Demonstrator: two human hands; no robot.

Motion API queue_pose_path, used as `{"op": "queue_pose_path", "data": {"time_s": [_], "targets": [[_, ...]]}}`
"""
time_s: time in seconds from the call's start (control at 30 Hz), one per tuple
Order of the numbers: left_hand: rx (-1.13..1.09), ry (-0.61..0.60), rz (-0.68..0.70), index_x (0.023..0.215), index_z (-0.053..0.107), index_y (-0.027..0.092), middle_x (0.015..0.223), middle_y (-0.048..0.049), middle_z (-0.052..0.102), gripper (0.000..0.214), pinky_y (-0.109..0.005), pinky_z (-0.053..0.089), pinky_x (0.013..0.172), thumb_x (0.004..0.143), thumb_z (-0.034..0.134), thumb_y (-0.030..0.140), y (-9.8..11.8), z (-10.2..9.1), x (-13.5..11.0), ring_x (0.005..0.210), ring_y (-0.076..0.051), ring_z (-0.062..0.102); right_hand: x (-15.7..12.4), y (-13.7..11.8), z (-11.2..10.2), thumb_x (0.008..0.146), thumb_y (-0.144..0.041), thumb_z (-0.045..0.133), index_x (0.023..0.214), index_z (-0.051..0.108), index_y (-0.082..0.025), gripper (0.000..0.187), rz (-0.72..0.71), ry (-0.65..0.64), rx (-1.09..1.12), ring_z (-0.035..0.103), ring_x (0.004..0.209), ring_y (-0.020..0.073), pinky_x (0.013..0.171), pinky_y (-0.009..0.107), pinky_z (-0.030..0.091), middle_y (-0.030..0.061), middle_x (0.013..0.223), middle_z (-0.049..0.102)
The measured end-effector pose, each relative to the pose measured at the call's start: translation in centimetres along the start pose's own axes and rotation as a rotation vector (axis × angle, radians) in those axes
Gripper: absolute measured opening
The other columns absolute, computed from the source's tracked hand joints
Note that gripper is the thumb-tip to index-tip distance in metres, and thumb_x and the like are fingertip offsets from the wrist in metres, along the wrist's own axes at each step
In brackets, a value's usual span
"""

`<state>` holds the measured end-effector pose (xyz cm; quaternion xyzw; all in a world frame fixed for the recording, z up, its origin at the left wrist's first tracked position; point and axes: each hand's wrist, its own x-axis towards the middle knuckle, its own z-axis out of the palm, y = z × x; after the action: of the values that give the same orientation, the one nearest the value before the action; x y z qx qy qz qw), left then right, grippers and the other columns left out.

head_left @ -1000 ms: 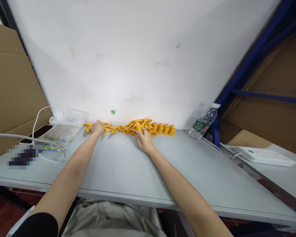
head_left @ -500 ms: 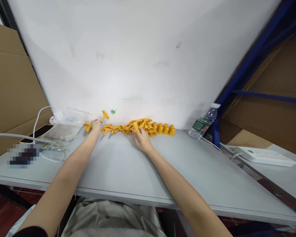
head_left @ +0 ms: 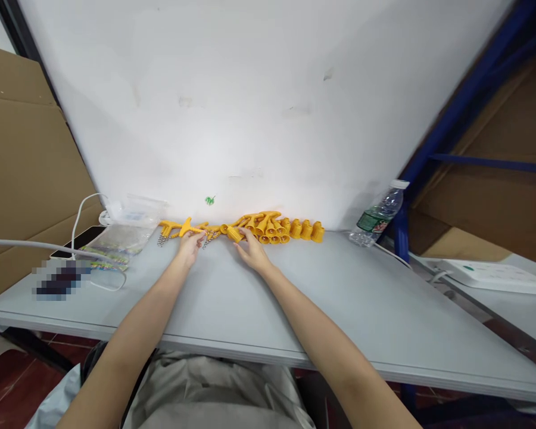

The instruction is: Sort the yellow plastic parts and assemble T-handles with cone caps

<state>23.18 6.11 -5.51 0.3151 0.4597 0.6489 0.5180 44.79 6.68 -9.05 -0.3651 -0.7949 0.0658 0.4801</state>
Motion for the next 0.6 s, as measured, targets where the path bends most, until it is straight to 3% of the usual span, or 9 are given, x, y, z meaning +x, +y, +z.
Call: {"op": "queue_pose_path", "data": {"time_s": [0.23,0.6], "targets": [[-0.016,-0.058,-0.010,0.081,0.058,0.018,0.086,-0.0045,0.072,0.015,-0.021,0.044,0.059,0.073,0.068,0.012,-0.4,0.4,-0.6,0.073,-0.011,0.064,0.0,0.3,-0.5,0.090,-0.030,0.051,0.121,0.052,-0.019,0.032,-0.108,-0.078,0.013,0.059,0.115,0.0266,0.098,0.049,0.048,0.0149,0.119,0.061],[0.001,-0.089,-0.017,0.086,0.062,0.017,0.088,-0.0051,0.072,0.013,-0.021,0.048,0.064,0.076,0.070,0.018,-0.7,1.1,-1.3,0.074,-0.011,0.066,-0.3,0.1,-0.1,0.089,-0.024,0.054,0.123,0.054,-0.019,0.035,-0.085,-0.125,0.016,0.060,0.115,0.0268,0.098,0.047,0.049,0.0149,0.122,0.063]]}}
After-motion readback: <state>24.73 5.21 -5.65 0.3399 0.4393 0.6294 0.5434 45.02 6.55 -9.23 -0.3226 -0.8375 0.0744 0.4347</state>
